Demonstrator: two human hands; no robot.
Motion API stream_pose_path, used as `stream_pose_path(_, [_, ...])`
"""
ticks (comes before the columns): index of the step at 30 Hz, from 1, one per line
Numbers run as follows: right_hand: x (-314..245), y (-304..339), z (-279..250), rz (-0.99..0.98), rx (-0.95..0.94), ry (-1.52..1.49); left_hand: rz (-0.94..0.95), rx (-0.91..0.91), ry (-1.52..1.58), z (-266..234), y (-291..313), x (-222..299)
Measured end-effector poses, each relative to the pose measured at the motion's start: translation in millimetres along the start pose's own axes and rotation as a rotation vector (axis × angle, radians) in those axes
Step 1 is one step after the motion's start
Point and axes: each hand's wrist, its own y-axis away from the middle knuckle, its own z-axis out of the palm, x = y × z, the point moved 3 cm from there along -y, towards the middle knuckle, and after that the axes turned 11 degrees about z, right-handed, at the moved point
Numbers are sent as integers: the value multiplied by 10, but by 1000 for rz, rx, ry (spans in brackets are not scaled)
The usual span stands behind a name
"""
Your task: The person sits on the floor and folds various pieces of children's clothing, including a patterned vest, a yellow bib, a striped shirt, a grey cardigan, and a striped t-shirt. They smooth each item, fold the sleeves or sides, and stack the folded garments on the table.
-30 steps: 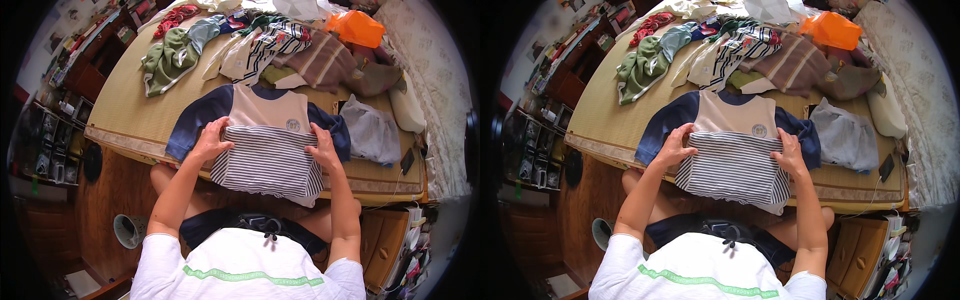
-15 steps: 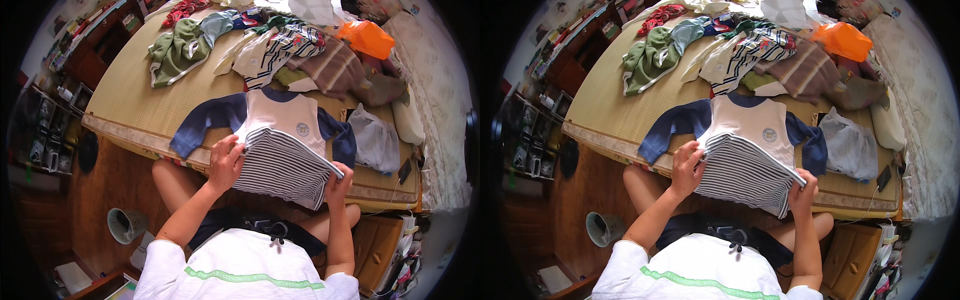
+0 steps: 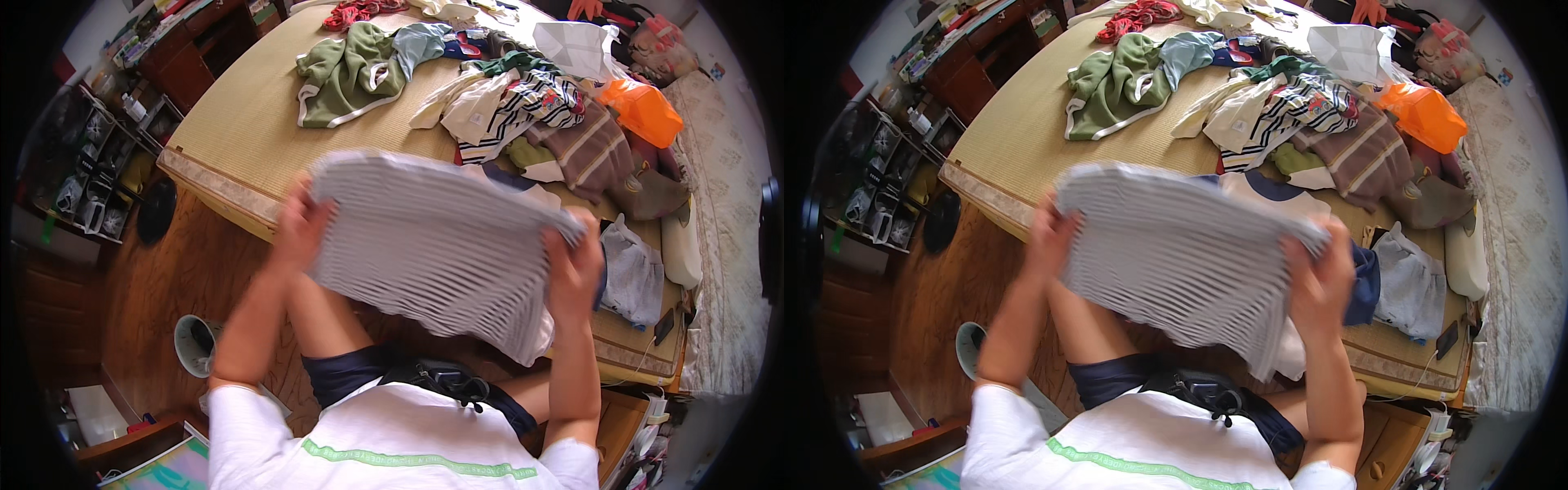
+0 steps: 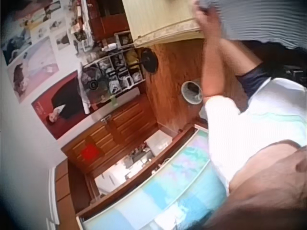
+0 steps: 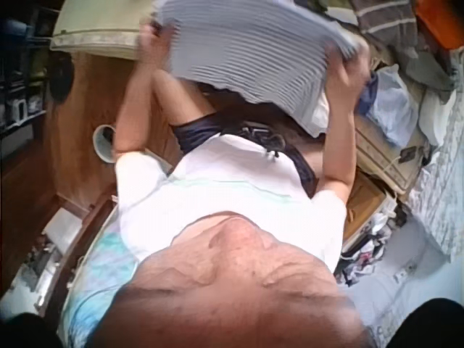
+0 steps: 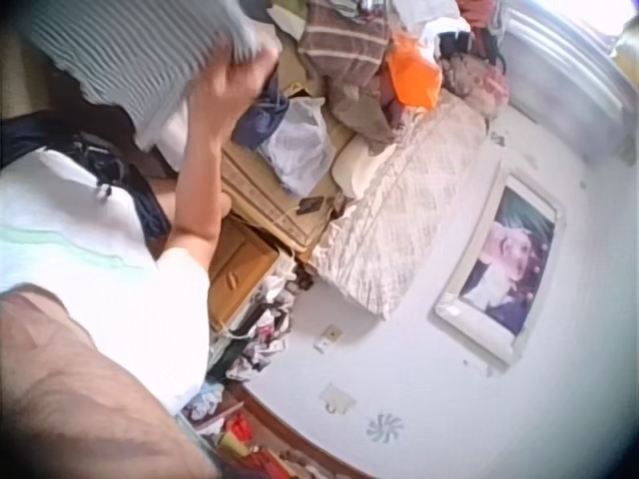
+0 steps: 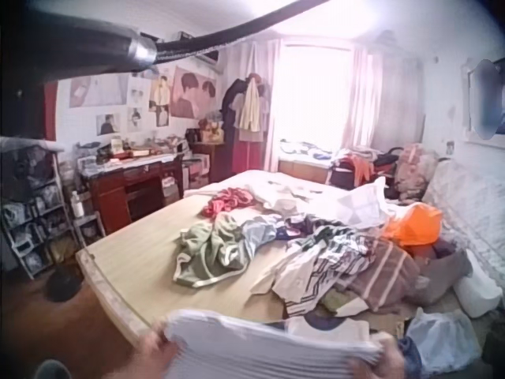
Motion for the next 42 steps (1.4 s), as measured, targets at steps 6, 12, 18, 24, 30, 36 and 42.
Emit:
stream_pose_path(6, [76, -1065, 1032, 166, -215, -433, 518, 273, -1045, -1151, -1339, 714])
stream_pose_path(12, [1237, -318, 68, 99, 93, 384, 348, -138, -595, 60, -440, 215])
stream_pose_path(18, [2052, 782, -1031, 18, -43, 1179, 461, -540, -819, 1137, 22, -272])
stream_pose_path(24, [2064, 1020, -1205, 5, 19, 1147, 456, -709, -1077, 334, -355, -528])
stream_pose_path(30, [1705, 1478, -1298, -197, 279, 852, 484, -371, -717, 648, 328, 12])
stream_pose_path(36, [2017, 2331, -1476, 576, 316, 471, -489, -211, 16, 970, 1929, -395])
stream_pose_path(42, [2402, 2488, -1394, 869, 208, 62, -494, -385, 112, 1191, 1984, -489])
